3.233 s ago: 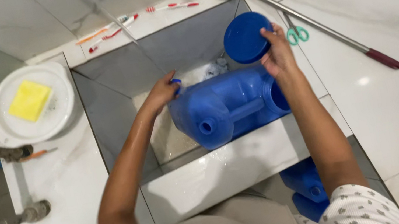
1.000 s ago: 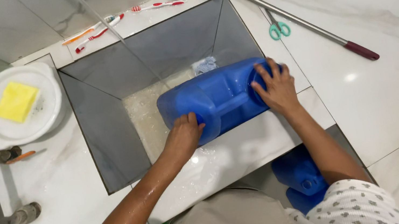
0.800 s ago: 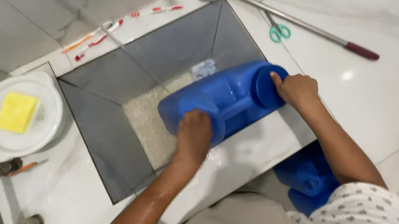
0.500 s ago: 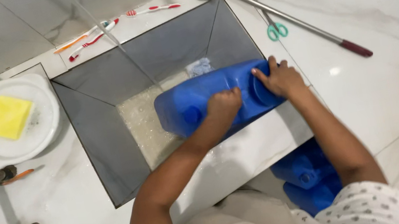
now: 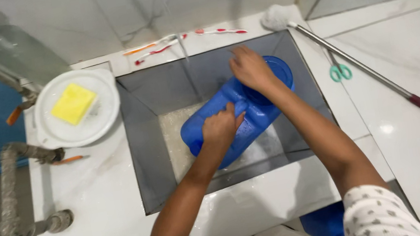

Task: The person rinses a blue plastic container in a sink, then retrieves a green container from the floor. They use scissors to cut the label off the green container, scrub it with a sponge, and rinse it thoroughly under running water.

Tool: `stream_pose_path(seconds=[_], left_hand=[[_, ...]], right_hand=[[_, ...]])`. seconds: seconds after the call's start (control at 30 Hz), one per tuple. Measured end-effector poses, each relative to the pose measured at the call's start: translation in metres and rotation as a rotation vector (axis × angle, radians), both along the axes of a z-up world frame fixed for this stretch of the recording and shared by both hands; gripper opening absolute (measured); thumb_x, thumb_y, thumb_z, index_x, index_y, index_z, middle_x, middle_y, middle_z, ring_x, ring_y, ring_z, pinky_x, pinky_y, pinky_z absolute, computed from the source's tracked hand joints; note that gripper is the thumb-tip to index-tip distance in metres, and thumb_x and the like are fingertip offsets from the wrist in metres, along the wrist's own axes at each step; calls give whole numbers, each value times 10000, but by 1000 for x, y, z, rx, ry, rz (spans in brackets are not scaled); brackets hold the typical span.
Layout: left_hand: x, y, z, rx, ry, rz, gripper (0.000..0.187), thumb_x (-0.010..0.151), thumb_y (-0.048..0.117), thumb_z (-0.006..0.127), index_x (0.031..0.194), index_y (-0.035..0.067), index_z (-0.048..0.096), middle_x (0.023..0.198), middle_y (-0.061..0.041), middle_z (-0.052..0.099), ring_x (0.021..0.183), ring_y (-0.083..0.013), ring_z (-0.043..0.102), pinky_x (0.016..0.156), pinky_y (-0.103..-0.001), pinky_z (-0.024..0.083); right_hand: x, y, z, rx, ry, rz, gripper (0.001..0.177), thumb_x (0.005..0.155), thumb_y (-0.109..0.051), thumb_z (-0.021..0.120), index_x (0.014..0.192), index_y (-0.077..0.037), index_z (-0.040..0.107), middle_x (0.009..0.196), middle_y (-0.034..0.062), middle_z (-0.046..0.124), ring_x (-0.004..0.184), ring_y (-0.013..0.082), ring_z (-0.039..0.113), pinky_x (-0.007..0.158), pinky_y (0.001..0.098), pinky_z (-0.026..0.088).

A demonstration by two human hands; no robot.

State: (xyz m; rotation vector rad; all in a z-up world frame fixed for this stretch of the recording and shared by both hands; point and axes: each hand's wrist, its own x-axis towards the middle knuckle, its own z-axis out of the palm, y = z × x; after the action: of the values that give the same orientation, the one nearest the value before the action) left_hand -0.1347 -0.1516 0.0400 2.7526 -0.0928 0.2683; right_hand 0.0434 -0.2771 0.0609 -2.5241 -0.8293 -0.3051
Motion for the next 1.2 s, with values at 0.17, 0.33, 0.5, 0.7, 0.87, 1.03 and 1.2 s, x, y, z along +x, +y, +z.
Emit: stream_pose_path(seconds=[0.17,0.33,0.5,0.7,0.87,1.03,1.2], left_hand=[[-22,33,-21,-163,50,358,478,978,532,588,1056,61,603,720,-196,715,663,-395,718,581,-508,570],[-45,100,-62,-373,46,636,563,998,534,542,1178,2,582,747,-251,709,710,-451,709,626,-545,565],[-17,162,-71,-345,38,421,671,965,608,570,1243,-2,611,857,-284,709,792,-489,703,693,-573,558],[106,142,-97,61,-218,192,596,970,512,558,1322,31,589,1256,-188,694,1189,-394,638,1012,-553,487],[134,128,-83,83,-484,58,646,914,612,572,1264,78,665,1248,-209,674,1175,-423,588,1028,-520,458],[114,142,-9,78,264,17,763,879,771,486,982,57,735,970,-198,743,934,-392,722,833,-514,580],[73,136,-45,-138,88,75,724,1062,625,354,925,16,721,962,-274,726,921,-461,696,866,-542,549]], right_hand=[[100,155,9,122,384,390,209,874,-81,632,1020,47,710,989,210,718,869,356,707,758,452,584],[95,169,54,305,1089,112,127,796,105,602,889,117,687,847,169,744,723,268,771,623,335,663],[78,156,90,247,1153,83,144,863,48,590,877,119,715,827,208,737,711,259,748,630,292,650],[74,162,84,291,1095,119,119,807,81,612,843,90,726,801,188,740,662,239,747,597,319,629],[76,160,71,327,1076,66,145,849,28,582,823,106,702,735,186,704,625,261,744,596,339,639],[83,158,65,344,1063,117,114,837,12,632,819,90,713,727,145,692,612,233,725,605,332,646],[87,158,60,318,928,112,109,842,-32,656,831,49,729,754,155,719,604,211,717,585,332,619]])
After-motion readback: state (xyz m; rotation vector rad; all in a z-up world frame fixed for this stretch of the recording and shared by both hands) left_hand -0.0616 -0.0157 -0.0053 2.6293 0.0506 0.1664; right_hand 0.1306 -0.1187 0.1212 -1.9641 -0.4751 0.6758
